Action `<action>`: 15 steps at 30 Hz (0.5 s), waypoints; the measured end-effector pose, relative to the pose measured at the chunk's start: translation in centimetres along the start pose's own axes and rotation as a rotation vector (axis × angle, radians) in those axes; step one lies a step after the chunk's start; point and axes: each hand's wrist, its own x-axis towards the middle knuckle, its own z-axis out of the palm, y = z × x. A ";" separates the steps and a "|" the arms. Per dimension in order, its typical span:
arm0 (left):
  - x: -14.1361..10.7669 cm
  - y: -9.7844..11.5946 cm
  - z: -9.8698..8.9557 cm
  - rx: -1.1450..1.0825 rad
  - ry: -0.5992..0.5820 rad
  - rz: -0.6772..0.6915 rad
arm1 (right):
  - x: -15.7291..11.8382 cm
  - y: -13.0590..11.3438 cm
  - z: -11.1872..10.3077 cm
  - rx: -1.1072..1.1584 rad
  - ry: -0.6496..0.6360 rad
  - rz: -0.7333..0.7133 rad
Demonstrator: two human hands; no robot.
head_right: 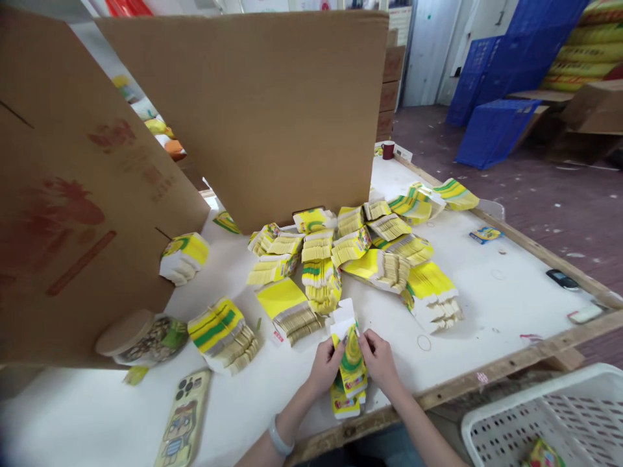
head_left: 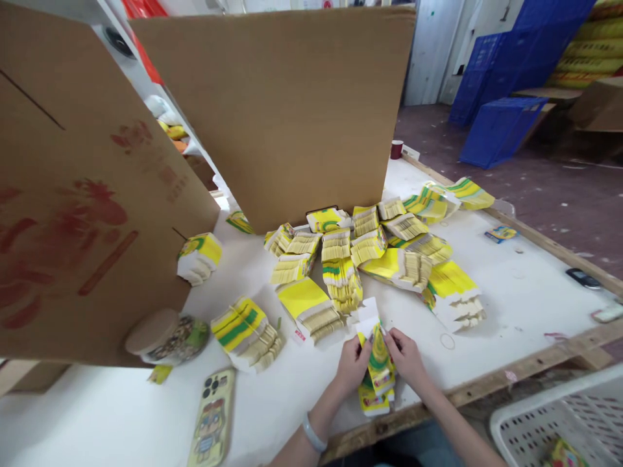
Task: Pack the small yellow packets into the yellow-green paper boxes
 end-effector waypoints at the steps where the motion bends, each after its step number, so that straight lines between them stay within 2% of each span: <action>1: 0.0 0.0 0.0 -0.002 0.001 0.001 | 0.0 0.0 0.0 0.002 -0.001 0.001; 11: 0.1 0.9 0.1 0.019 -0.002 0.036 | -0.3 -0.4 0.0 -0.004 -0.007 -0.028; 15: -0.5 1.9 0.0 0.067 -0.022 0.035 | -0.9 -2.3 -0.7 -0.157 0.075 -0.089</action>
